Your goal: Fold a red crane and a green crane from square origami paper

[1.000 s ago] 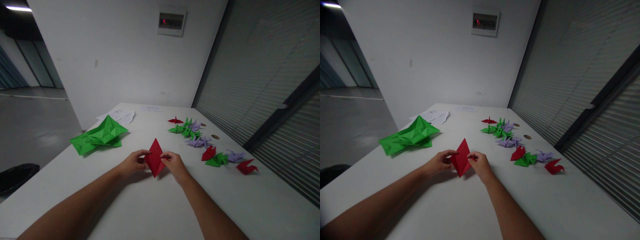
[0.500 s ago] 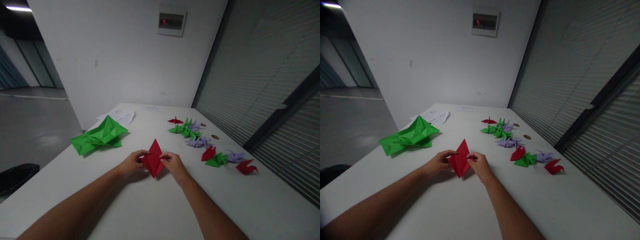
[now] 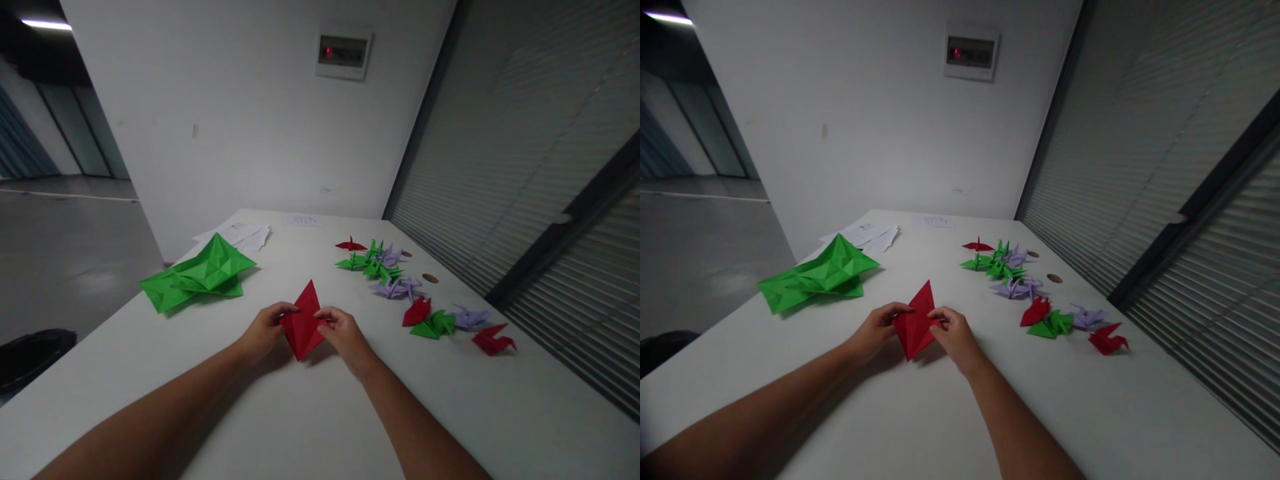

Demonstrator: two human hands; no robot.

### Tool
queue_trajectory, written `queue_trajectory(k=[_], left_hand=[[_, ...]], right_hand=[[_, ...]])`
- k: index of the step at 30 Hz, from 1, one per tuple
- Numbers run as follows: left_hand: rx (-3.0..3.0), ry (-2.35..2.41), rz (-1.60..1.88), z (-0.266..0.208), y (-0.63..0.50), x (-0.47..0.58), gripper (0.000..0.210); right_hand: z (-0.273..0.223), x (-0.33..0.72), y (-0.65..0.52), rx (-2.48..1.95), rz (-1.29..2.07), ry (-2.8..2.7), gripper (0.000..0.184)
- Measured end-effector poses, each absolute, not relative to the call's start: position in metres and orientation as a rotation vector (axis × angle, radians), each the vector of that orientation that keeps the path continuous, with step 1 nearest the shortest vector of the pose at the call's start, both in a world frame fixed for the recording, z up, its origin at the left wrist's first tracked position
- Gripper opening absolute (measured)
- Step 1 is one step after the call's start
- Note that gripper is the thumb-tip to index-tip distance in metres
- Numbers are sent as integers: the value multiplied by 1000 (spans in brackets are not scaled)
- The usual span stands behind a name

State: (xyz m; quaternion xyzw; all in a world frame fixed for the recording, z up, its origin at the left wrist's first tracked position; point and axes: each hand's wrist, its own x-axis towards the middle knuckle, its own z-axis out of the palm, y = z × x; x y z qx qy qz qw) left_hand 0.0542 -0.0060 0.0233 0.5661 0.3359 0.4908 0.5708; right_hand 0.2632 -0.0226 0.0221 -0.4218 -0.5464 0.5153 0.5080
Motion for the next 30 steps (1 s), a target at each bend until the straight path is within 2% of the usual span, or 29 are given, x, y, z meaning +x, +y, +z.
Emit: queue_trajectory(k=[9,20,22,26,30], left_hand=[[1390,852,1226,25,-11,55,34],[1278,879,1274,26,-12,56,28],[1251,862,1280,27,-13,57,27],[1225,835,1266,26,-12,58,28],[1198,859,1209,24,-13,61,29]], right_hand=[[25,261,-29,-869,1405,-1391,52],[23,265,-36,-813,1294,-1615,81],[24,263,-36,-849,1249,-1628,76],[21,259,-31,-925,1139,-1575,47],[20,255,-25,-977,938,-1535,26]])
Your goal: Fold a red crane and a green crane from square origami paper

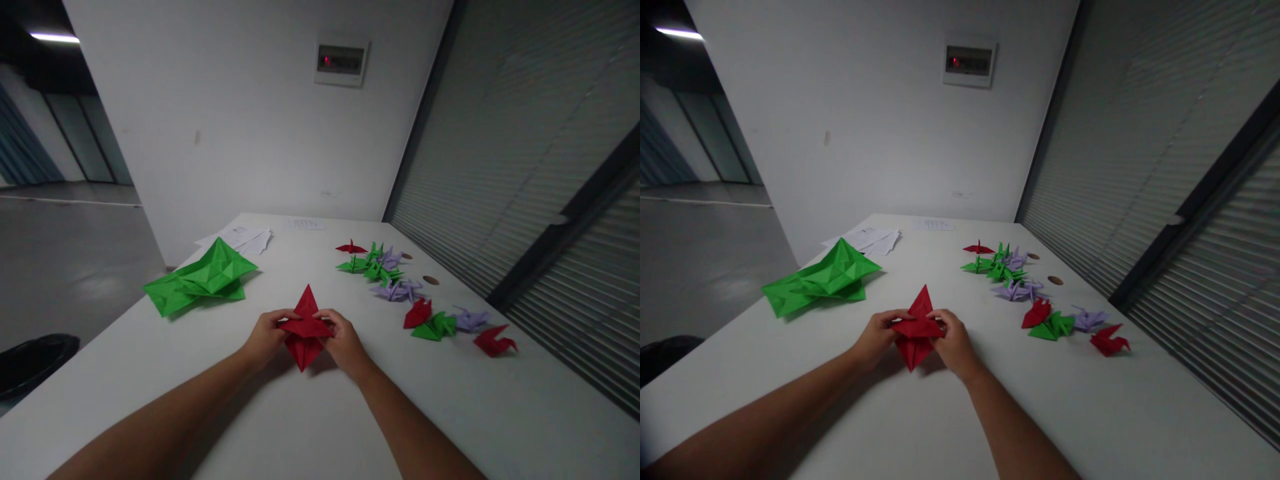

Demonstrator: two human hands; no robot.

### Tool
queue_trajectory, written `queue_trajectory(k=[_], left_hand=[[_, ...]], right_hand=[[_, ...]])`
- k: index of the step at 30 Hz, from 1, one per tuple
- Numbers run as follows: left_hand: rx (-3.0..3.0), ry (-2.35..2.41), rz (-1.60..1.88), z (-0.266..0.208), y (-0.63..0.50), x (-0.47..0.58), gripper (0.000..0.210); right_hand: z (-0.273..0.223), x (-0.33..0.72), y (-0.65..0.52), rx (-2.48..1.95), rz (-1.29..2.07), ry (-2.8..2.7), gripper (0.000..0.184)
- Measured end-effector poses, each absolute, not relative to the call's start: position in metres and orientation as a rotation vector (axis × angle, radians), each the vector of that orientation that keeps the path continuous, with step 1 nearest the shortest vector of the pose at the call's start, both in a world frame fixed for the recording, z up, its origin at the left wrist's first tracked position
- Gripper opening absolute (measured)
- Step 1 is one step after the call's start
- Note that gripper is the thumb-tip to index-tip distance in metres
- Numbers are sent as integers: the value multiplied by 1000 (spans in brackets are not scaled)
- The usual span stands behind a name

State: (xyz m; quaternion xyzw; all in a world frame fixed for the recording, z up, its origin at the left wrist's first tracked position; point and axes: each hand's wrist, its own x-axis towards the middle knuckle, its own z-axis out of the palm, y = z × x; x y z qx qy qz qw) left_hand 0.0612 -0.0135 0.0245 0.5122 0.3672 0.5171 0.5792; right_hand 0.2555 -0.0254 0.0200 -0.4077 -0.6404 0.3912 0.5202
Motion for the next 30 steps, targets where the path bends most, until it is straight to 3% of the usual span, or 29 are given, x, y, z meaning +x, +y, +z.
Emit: queue_trajectory(k=[4,9,17,25,30], left_hand=[[1210,902,1208,25,-15,65,23],[1240,1013,1239,22,-12,71,19],[1143,920,1273,18,-12,75,30],[1124,1016,1274,20,-13,76,41],[1125,1024,1272,22,-15,76,37]], right_hand=[[21,253,-24,-1015,816,-1523,8],[17,249,-23,-1147,821,-1460,6],[9,240,-19,-1187,901,-1261,32],[14,239,-22,-1201,932,-1238,34],[11,238,-21,-1218,926,-1261,33]])
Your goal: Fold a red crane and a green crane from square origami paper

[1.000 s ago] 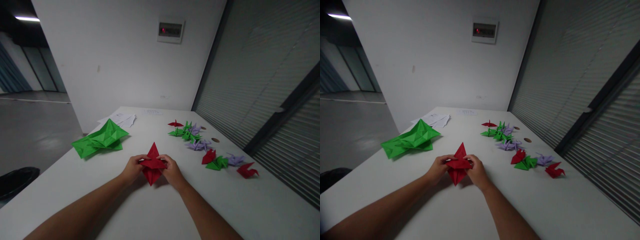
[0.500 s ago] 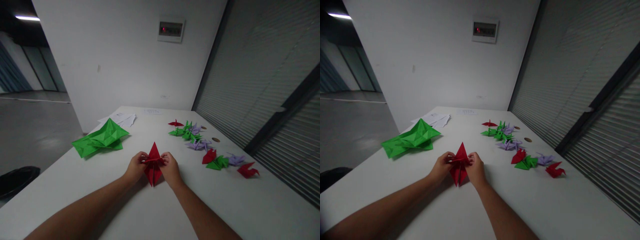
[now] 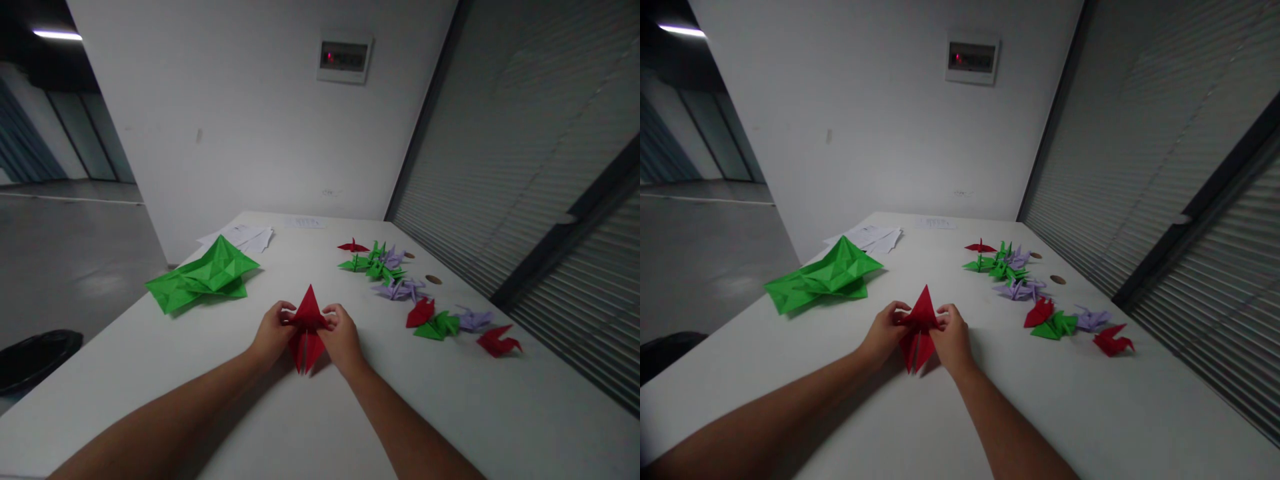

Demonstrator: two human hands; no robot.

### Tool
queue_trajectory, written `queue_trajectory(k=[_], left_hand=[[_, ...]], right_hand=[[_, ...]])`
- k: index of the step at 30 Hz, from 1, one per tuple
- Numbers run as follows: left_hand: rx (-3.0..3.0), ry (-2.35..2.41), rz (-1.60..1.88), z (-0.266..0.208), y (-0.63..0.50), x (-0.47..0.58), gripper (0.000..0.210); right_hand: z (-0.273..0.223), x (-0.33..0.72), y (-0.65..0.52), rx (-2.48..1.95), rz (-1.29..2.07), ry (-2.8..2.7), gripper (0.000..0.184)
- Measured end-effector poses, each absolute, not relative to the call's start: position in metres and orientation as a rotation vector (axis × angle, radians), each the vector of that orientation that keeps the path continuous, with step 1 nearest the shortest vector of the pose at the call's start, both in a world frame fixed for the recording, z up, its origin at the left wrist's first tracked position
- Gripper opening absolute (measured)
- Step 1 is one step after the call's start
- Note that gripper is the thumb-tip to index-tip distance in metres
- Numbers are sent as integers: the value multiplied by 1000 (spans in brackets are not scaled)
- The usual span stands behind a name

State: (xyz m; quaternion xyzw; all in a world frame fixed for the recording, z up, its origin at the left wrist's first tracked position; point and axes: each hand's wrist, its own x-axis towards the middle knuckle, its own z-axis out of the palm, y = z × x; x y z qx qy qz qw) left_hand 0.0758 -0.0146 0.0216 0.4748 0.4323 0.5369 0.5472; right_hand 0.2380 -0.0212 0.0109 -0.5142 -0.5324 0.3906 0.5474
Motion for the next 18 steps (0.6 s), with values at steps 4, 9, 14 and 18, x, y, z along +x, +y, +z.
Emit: queue_trajectory(k=[4,9,14,18], left_hand=[[1136,1073,1299,24,-14,74,30],[1123,1075,1319,25,-12,69,28],[1054,1039,1308,23,-10,66,30],[1017,1022,1291,24,-11,67,30]], right_hand=[[13,237,-23,-1167,951,-1290,31],[30,247,-32,-1018,1244,-1313,39],[38,257,-34,-843,1514,-1116,43],[34,256,-31,-834,1530,-1115,43]])
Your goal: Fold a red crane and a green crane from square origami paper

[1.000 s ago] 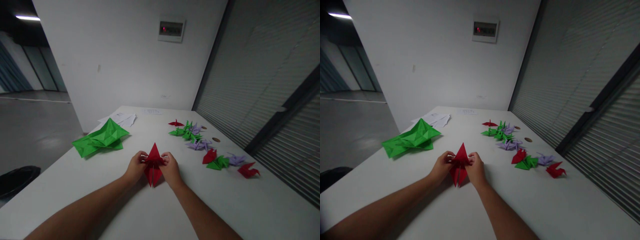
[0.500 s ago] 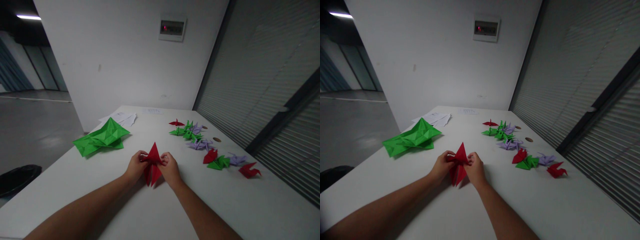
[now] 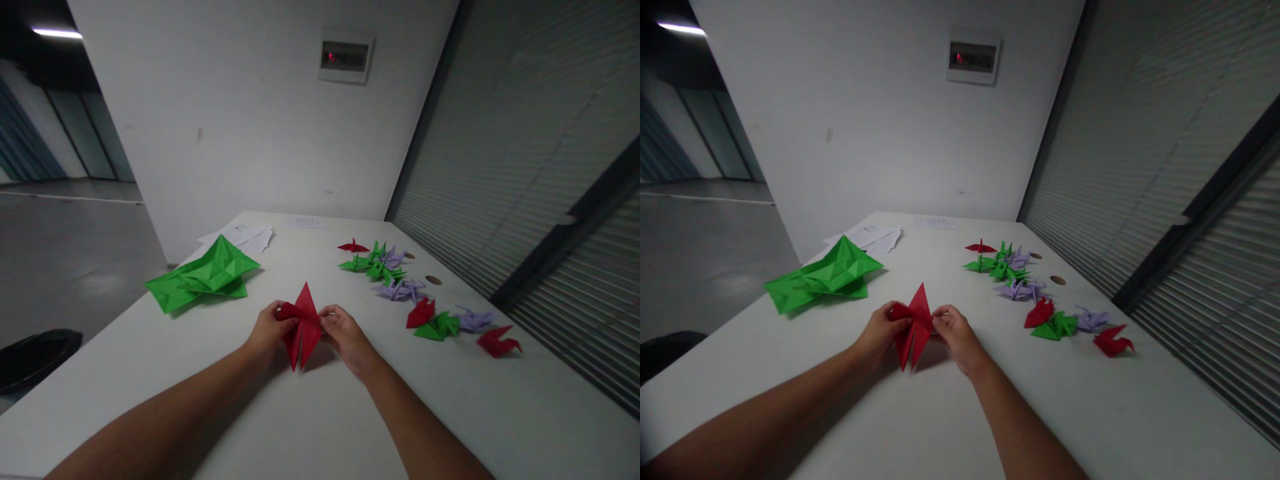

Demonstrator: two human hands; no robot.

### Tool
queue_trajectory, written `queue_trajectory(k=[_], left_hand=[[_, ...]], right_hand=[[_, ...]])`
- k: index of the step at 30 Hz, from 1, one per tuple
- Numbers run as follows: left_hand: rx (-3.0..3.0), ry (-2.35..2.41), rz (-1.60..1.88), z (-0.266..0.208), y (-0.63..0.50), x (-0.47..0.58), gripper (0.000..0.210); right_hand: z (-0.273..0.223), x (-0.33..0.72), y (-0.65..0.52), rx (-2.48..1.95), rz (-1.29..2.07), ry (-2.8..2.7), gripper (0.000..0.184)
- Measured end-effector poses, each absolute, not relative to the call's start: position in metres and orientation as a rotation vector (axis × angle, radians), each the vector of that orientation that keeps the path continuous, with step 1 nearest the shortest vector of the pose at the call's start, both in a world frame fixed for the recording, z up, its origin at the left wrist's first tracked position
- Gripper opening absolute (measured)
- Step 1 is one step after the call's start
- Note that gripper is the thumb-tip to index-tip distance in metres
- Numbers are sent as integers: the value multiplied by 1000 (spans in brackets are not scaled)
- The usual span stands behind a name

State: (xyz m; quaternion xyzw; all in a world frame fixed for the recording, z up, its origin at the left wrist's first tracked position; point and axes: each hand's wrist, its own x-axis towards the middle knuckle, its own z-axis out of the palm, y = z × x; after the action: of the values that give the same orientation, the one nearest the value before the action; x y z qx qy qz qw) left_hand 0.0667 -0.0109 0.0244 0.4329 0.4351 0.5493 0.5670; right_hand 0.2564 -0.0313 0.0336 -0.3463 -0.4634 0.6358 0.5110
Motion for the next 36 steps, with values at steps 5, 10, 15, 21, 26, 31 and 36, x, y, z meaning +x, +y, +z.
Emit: queue_trajectory(k=[5,10,15,21,26,31,36], left_hand=[[959,976,1301,23,-11,67,37],[965,980,1278,23,-11,67,38],[986,982,1265,23,-12,67,35],[997,989,1246,20,-11,67,35],[995,1006,1246,19,-10,69,36],[1004,999,1237,20,-11,69,38],[1024,1018,1223,22,-13,70,37]], right_hand=[[30,254,-30,-811,1558,-1136,42],[27,254,-29,-850,1541,-1143,42],[27,253,-29,-873,1529,-1164,42],[25,252,-29,-895,1514,-1146,43],[21,251,-26,-951,1463,-1161,41],[19,252,-24,-1029,1346,-1243,38],[19,252,-23,-1118,1253,-1332,34]])
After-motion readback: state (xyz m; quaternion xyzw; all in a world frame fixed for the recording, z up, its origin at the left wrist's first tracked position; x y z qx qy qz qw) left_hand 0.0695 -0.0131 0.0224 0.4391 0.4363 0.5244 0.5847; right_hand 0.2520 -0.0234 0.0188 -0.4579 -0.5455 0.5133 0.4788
